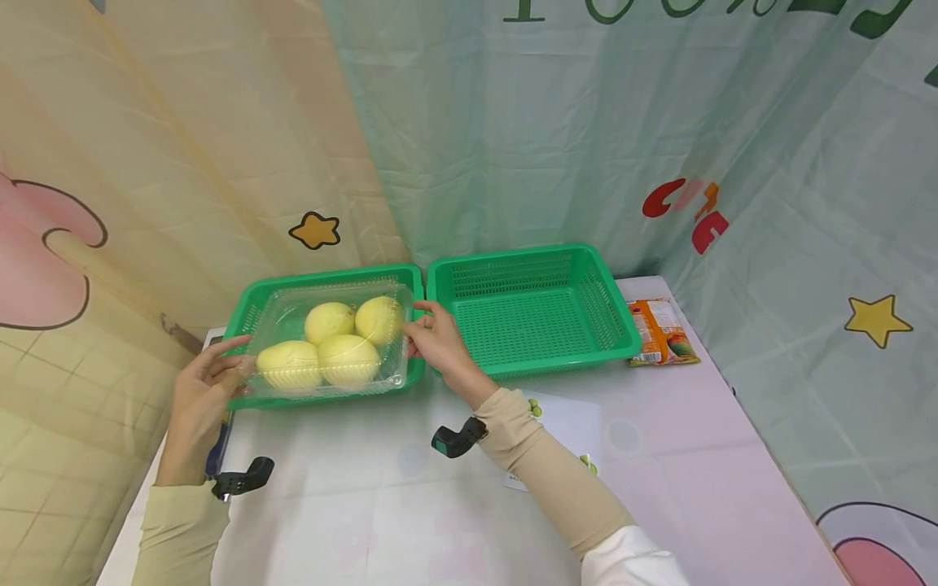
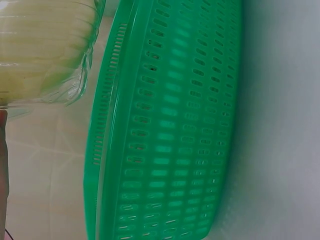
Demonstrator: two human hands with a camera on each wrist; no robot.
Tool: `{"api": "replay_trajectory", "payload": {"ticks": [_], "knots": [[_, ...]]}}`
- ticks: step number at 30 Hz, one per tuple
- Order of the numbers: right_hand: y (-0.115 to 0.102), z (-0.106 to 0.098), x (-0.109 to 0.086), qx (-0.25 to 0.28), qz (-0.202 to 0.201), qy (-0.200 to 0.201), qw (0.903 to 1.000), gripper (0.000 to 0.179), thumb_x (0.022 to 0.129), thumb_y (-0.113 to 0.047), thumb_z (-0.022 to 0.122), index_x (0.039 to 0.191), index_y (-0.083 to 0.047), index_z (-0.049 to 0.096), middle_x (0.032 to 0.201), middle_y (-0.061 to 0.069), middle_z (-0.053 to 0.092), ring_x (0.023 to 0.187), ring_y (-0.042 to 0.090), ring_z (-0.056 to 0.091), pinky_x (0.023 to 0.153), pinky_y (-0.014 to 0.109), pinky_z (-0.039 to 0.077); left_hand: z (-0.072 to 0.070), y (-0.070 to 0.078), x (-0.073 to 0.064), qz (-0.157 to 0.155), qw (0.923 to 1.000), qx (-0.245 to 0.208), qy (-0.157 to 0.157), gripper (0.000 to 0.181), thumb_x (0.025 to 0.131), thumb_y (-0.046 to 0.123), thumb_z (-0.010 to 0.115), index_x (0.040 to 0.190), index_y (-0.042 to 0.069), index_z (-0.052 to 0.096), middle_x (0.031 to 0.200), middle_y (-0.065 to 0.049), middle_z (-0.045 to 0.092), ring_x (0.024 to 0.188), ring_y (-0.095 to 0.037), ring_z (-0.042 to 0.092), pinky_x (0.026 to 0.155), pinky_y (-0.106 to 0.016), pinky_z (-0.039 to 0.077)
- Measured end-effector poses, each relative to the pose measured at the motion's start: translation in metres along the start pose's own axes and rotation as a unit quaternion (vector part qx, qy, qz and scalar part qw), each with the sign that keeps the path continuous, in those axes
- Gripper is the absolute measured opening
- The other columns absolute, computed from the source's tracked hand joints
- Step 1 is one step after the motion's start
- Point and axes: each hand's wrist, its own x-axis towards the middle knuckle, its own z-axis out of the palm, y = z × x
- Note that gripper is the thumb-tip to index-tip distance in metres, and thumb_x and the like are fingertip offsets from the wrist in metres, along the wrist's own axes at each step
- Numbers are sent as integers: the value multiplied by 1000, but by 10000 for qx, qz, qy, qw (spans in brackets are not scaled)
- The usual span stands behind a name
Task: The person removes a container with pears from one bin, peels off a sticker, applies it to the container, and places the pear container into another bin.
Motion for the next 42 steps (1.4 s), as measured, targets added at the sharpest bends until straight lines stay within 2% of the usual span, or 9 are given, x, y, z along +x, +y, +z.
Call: {"api": "replay_trajectory", "payload": {"ticks": [10, 16, 21, 28, 36, 42], "knots": [[0, -4, -2, 142, -5, -97, 9999, 55, 100, -12, 58, 150, -4, 39, 76, -1, 59, 62, 10, 60, 69, 26, 52, 0, 2, -2, 17, 9999, -122, -80, 38, 93, -9, 60, 125, 9, 66, 84, 14, 66, 69, 0, 61, 57, -13, 54], [1, -6, -3, 141, 7, -76, 9999, 50, 100, -13, 57, 148, -6, 43, 74, -2, 60, 62, 11, 59, 74, 31, 54, -1, 2, -6, -3, 9999, 37, -155, 37, 94, -8, 60, 128, 7, 64, 87, 13, 64, 71, -1, 61, 58, -14, 54], [2, -9, -3, 176, 89, -48, 9998, 47, 100, -12, 57, 146, -8, 45, 73, -2, 61, 60, 10, 58, 69, 25, 54, -1, 2, -10, 4, 9997, 133, -194, 37, 95, -5, 60, 130, 5, 62, 88, 13, 63, 73, -1, 60, 59, -14, 54], [1, -11, -5, 155, 113, 63, 9998, 43, 103, -19, 54, 144, -9, 47, 64, -3, 61, 54, 9, 55, 62, 24, 53, 1, 0, -14, 189, 9993, -30, -321, 37, 94, -7, 60, 129, 3, 62, 87, 13, 64, 71, -1, 60, 58, -14, 54], [3, -17, -10, 250, 94, 88, 9996, 40, 105, -21, 50, 142, -8, 51, 54, -5, 57, 42, 6, 47, 47, 20, 44, 6, -1, -22, 95, 9990, 234, -373, 37, 95, -7, 59, 131, 4, 61, 87, 15, 64, 73, -1, 59, 59, -15, 53], [6, -23, -14, 231, 68, 101, 9997, 40, 106, -23, 48, 143, -10, 51, 51, -5, 55, 40, 7, 46, 45, 20, 42, 10, -1, -28, 159, 9986, 221, -457, 38, 94, -8, 58, 131, 1, 60, 88, 14, 64, 73, -1, 60, 59, -16, 53]]}}
